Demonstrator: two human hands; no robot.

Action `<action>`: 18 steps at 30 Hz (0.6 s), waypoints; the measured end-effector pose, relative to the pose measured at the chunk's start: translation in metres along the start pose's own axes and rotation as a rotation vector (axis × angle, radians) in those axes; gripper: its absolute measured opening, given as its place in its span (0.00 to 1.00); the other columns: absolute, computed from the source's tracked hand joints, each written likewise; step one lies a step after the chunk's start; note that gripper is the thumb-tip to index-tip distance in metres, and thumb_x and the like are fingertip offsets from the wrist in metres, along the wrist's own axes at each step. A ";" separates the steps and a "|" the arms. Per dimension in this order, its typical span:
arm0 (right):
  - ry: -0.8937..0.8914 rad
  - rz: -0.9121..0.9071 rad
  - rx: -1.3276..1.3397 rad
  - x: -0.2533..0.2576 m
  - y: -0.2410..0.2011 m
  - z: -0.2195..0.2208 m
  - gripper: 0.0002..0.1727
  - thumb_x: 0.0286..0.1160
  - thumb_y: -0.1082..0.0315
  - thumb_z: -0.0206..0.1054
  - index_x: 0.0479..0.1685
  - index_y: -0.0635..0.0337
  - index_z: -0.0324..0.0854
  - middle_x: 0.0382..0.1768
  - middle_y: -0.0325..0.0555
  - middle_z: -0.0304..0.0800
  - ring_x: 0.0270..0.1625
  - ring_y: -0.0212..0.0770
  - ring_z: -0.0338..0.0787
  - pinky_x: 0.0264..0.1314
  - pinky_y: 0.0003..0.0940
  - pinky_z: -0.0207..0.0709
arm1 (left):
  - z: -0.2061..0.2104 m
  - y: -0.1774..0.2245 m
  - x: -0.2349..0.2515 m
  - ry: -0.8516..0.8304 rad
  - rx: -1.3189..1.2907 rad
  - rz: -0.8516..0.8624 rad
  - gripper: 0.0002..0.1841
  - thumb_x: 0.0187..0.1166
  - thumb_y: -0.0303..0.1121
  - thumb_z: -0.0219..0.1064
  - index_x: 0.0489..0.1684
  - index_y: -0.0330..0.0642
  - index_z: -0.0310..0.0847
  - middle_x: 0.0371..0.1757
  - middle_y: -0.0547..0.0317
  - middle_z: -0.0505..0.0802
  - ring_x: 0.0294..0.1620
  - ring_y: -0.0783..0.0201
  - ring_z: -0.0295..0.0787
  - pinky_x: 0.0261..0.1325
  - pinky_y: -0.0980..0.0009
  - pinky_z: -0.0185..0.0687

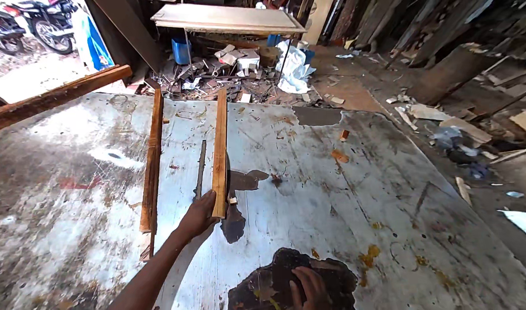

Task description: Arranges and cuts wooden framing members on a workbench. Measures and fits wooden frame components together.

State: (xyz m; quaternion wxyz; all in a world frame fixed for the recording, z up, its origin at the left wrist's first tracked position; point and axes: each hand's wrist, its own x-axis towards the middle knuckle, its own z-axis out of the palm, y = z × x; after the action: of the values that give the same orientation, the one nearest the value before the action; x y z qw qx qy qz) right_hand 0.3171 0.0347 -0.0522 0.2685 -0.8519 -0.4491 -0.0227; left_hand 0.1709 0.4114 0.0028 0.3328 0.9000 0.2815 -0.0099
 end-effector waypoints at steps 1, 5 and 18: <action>0.006 0.003 -0.003 0.000 0.000 0.000 0.17 0.73 0.64 0.66 0.52 0.66 0.91 0.58 0.62 0.91 0.67 0.64 0.87 0.74 0.55 0.77 | -0.003 -0.003 0.011 0.002 0.016 0.003 0.46 0.79 0.39 0.74 0.94 0.37 0.49 0.94 0.45 0.60 0.95 0.49 0.51 0.92 0.47 0.50; 0.031 0.022 0.019 -0.001 -0.001 0.002 0.16 0.73 0.65 0.67 0.51 0.66 0.92 0.58 0.61 0.91 0.67 0.62 0.87 0.76 0.53 0.76 | -0.012 -0.021 0.051 0.027 0.080 0.033 0.48 0.76 0.42 0.77 0.94 0.36 0.49 0.94 0.43 0.60 0.94 0.48 0.55 0.91 0.46 0.54; 0.138 0.007 0.004 -0.009 0.008 0.010 0.19 0.74 0.59 0.61 0.51 0.60 0.93 0.60 0.53 0.92 0.67 0.56 0.89 0.72 0.51 0.80 | -0.005 -0.002 0.025 0.044 0.137 0.038 0.43 0.82 0.37 0.70 0.94 0.33 0.48 0.93 0.42 0.62 0.93 0.49 0.57 0.92 0.52 0.52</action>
State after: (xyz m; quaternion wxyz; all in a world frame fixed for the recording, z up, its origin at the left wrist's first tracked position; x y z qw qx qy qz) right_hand 0.3162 0.0293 -0.0668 0.3005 -0.8493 -0.4268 -0.0797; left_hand 0.1897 0.4283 0.0004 0.2644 0.9257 0.2704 -0.0029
